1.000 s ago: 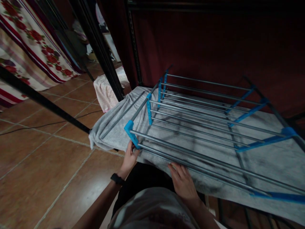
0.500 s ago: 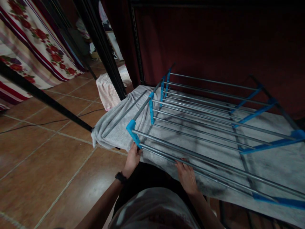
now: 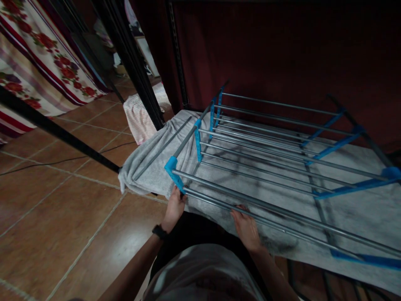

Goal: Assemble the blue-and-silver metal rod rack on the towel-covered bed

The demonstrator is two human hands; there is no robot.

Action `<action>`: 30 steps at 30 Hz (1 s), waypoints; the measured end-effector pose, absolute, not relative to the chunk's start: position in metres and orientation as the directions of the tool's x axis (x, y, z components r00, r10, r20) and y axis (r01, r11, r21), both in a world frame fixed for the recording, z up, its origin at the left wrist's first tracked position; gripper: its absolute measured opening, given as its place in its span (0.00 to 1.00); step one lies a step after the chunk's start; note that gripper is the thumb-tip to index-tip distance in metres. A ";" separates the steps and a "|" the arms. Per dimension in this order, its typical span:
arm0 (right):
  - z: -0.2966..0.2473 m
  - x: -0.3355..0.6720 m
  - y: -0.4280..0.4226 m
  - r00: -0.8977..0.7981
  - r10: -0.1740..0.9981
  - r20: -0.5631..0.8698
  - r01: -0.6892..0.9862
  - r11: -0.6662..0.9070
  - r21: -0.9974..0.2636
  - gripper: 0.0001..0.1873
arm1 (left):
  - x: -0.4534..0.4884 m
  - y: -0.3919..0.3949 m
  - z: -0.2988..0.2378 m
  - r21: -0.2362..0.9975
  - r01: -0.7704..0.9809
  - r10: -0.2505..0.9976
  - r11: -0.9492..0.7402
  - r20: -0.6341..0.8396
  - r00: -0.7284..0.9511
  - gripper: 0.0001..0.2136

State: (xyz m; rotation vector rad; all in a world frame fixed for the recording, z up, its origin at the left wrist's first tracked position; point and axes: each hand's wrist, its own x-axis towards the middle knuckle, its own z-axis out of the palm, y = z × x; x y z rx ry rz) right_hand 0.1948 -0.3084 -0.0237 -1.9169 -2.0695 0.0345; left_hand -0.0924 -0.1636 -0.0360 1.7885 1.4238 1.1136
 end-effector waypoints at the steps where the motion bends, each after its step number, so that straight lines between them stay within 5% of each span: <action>1: -0.024 0.194 -0.308 -0.045 0.978 0.204 0.968 0.093 -0.231 0.13 | -0.092 -0.164 -0.036 0.843 0.473 0.965 -0.256 0.250 0.078 0.14; 13: -0.032 0.186 -0.306 0.021 0.979 0.205 0.951 0.044 -0.305 0.13 | -0.101 -0.176 -0.035 0.823 0.522 0.974 -0.225 0.196 0.110 0.16; 16: -0.033 0.181 -0.304 0.064 0.982 0.178 0.943 -0.001 -0.332 0.11 | -0.112 -0.196 -0.037 0.718 0.621 0.924 -0.315 0.383 0.025 0.17; 18: -0.034 0.180 -0.302 0.069 0.983 0.172 0.942 -0.008 -0.336 0.10 | -0.116 -0.203 -0.038 0.524 0.686 0.826 -0.504 0.524 0.206 0.13; 22: -0.034 0.183 -0.299 0.052 0.977 0.206 0.946 0.017 -0.323 0.15 | -0.093 -0.202 -0.037 0.228 0.524 0.542 -0.820 0.603 0.585 0.12; 27: -0.030 0.194 -0.323 0.077 0.931 0.358 0.927 0.065 -0.369 0.20 | -0.034 -0.197 -0.037 0.080 0.415 0.398 -0.906 0.491 0.775 0.15; 30: -0.036 0.208 -0.357 0.191 0.866 0.462 0.898 0.035 -0.438 0.19 | -0.009 -0.192 -0.039 0.099 0.398 0.403 -0.912 0.396 0.825 0.16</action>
